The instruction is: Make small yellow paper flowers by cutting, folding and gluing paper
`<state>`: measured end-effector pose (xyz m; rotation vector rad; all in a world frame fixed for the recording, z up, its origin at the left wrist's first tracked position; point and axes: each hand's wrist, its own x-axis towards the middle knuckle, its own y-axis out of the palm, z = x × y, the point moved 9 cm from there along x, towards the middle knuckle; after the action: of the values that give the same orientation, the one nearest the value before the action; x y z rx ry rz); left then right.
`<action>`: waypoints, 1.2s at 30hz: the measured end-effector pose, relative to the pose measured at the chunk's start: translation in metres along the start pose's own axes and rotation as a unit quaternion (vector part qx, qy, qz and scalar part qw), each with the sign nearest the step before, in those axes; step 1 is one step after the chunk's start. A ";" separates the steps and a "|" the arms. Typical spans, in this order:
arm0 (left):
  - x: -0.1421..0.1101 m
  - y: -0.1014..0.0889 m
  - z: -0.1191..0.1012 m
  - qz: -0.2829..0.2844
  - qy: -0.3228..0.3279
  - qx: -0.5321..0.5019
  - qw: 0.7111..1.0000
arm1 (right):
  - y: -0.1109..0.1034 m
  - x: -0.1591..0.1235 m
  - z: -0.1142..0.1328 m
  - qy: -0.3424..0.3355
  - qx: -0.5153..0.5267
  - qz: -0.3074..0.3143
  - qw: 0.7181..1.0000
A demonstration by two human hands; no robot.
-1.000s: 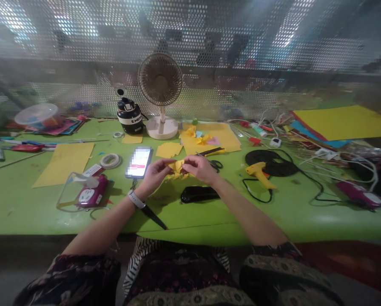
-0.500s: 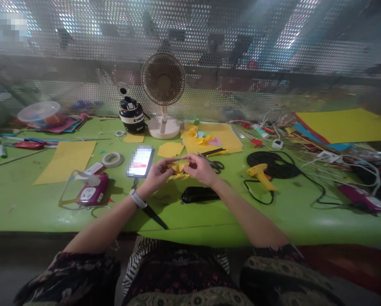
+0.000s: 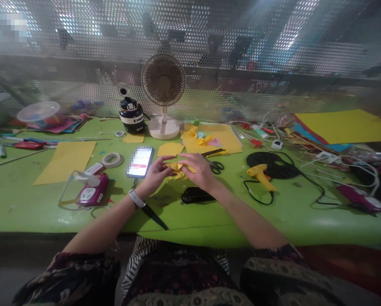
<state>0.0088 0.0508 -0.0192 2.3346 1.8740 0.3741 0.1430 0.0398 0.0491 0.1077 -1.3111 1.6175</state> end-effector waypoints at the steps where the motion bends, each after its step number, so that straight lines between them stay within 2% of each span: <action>1: 0.000 0.000 0.000 0.001 -0.002 -0.008 1.000 | -0.001 0.000 0.000 0.002 0.011 -0.005 1.000; 6: 0.000 0.003 0.002 0.000 -0.011 -0.041 0.999 | -0.003 0.001 0.003 0.005 0.057 -0.014 0.998; 11: -0.002 0.005 0.004 -0.005 -0.021 -0.064 0.998 | -0.009 0.002 0.010 -0.025 0.051 -0.025 0.998; 17: -0.002 0.003 0.004 -0.011 -0.026 -0.053 0.998 | -0.005 0.002 0.012 -0.029 0.033 -0.003 0.999; 19: -0.002 0.003 0.003 -0.010 -0.026 -0.042 0.999 | -0.003 0.002 0.007 0.002 0.053 -0.009 0.999; 22: -0.003 0.004 -0.003 -0.005 -0.023 -0.041 0.999 | -0.002 0.000 -0.012 0.092 0.127 -0.022 0.987; 27: -0.005 0.005 -0.011 -0.005 -0.016 -0.047 0.999 | 0.006 -0.004 -0.043 0.225 0.279 -0.022 0.933; 30: -0.004 0.004 -0.011 -0.011 -0.013 -0.064 0.998 | 0.009 -0.004 -0.049 0.251 0.311 -0.015 0.917; 36: -0.002 0.000 -0.006 -0.020 -0.019 -0.082 0.996 | 0.010 -0.005 -0.048 0.254 0.312 -0.003 0.915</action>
<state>0.0066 0.0487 -0.0138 2.1810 1.7967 0.4577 0.1614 0.0749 0.0195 0.0682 -0.3728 1.8472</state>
